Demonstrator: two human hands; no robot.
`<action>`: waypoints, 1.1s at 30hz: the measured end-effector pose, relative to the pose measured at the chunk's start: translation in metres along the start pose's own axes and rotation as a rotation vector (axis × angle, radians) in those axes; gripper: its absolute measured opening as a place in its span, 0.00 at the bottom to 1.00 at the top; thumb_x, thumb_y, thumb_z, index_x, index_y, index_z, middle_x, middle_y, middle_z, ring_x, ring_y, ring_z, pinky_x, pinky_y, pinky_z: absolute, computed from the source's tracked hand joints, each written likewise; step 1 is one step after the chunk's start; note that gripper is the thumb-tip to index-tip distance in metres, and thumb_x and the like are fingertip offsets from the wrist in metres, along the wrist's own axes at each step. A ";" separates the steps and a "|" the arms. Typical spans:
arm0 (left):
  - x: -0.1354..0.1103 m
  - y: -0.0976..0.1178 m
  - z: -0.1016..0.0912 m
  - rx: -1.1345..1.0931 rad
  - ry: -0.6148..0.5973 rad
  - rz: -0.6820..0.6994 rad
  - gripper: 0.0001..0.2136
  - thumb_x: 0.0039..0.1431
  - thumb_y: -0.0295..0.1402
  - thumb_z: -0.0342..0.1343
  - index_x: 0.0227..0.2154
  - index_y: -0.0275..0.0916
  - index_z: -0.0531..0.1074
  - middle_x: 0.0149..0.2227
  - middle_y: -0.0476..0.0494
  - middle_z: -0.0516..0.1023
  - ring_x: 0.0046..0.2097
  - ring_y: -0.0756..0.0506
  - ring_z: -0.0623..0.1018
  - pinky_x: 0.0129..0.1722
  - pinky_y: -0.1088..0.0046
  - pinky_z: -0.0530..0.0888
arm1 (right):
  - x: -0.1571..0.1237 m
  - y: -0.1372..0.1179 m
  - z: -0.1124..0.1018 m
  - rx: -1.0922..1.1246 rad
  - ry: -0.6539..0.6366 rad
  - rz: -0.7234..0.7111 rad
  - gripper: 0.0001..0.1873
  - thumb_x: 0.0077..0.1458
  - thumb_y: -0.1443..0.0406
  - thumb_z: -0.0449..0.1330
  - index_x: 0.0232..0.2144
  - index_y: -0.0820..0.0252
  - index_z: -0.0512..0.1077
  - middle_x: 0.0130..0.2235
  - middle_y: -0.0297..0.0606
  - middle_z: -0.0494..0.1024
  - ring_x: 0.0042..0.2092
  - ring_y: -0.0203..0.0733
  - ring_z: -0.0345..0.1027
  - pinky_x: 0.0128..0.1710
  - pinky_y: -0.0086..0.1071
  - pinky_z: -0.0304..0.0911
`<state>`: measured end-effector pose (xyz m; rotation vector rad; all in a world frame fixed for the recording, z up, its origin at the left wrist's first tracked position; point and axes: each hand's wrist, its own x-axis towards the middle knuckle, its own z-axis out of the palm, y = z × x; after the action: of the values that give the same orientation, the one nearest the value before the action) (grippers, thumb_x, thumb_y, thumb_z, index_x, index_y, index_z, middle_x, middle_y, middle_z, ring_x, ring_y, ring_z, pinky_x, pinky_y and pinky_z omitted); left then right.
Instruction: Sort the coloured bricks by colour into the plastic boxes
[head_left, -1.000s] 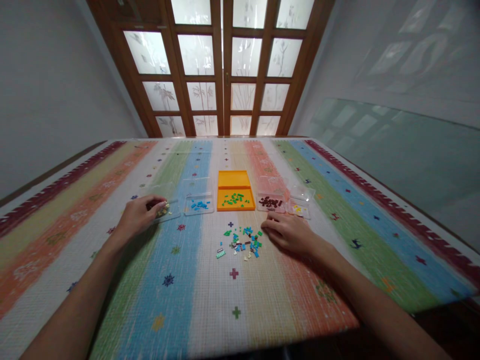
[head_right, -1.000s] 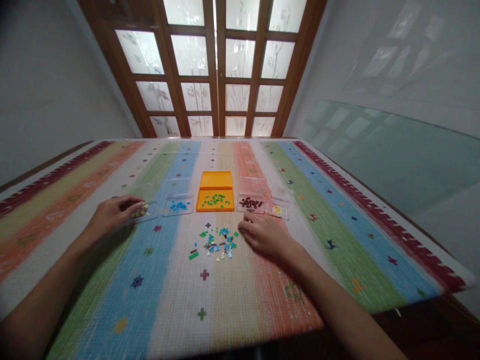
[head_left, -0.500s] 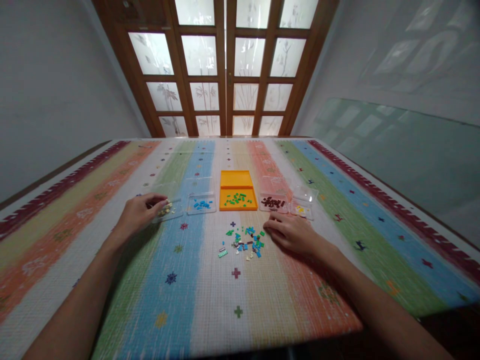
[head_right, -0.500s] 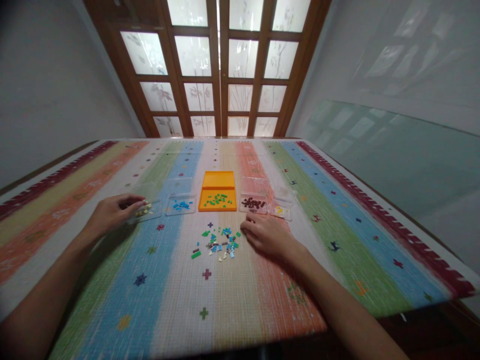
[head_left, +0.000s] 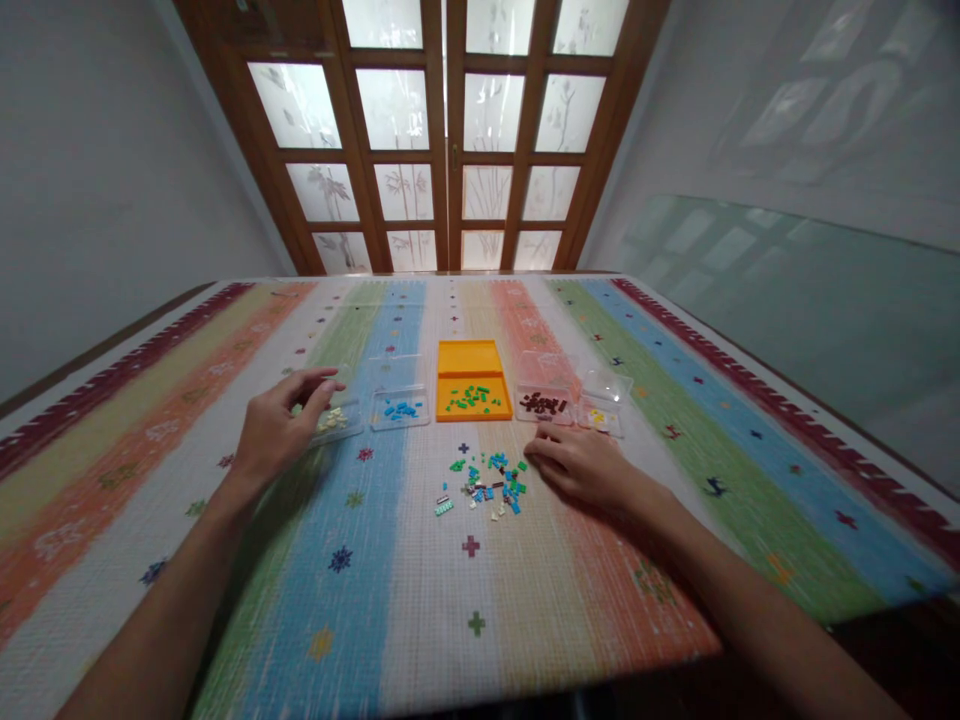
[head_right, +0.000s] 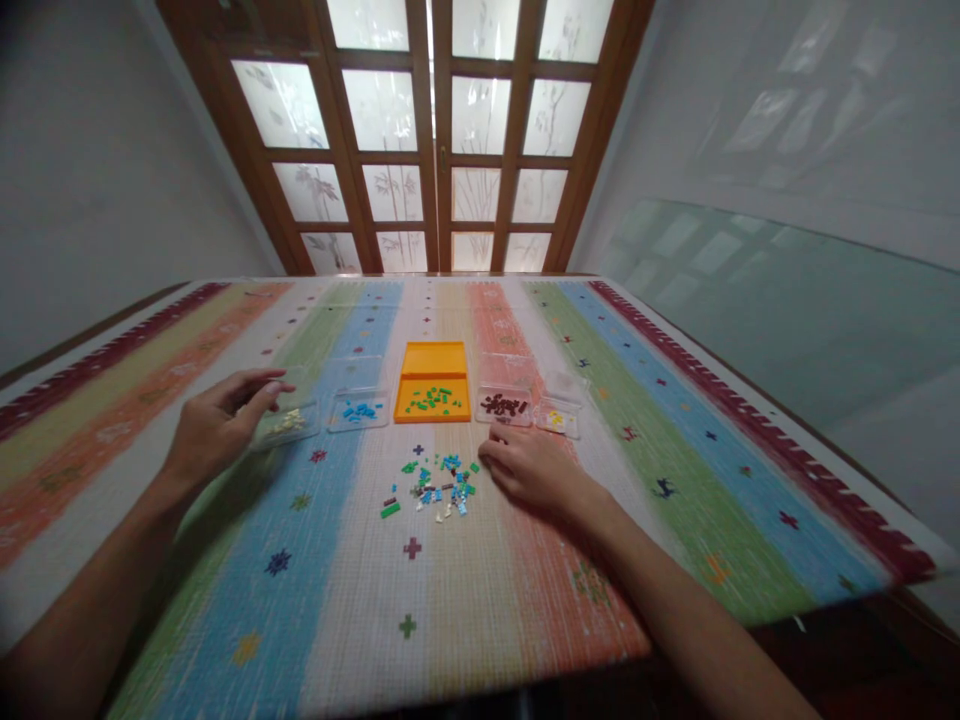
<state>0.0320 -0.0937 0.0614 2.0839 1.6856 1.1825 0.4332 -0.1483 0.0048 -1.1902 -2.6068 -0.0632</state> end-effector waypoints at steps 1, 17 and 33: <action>-0.003 0.006 0.004 -0.009 0.014 0.035 0.18 0.63 0.45 0.53 0.48 0.40 0.76 0.40 0.44 0.85 0.36 0.45 0.81 0.41 0.68 0.77 | 0.000 0.000 0.000 -0.001 -0.004 0.000 0.12 0.66 0.68 0.52 0.36 0.61 0.76 0.36 0.42 0.76 0.32 0.37 0.63 0.32 0.34 0.49; -0.050 0.035 0.071 -0.181 -0.704 0.560 0.11 0.68 0.28 0.51 0.43 0.42 0.79 0.40 0.41 0.76 0.42 0.45 0.76 0.42 0.67 0.76 | 0.001 0.000 -0.001 -0.016 -0.026 0.008 0.10 0.63 0.70 0.54 0.36 0.60 0.76 0.37 0.42 0.76 0.32 0.37 0.61 0.32 0.35 0.47; -0.018 0.018 0.067 -0.089 -0.213 0.448 0.06 0.68 0.30 0.51 0.40 0.41 0.73 0.41 0.44 0.73 0.41 0.45 0.75 0.45 0.64 0.75 | 0.000 0.001 0.001 -0.011 -0.033 0.009 0.10 0.64 0.69 0.53 0.37 0.60 0.75 0.38 0.42 0.75 0.32 0.37 0.62 0.33 0.34 0.48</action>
<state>0.0909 -0.0946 0.0207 2.5034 1.0863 1.0701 0.4337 -0.1474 0.0041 -1.2172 -2.6322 -0.0572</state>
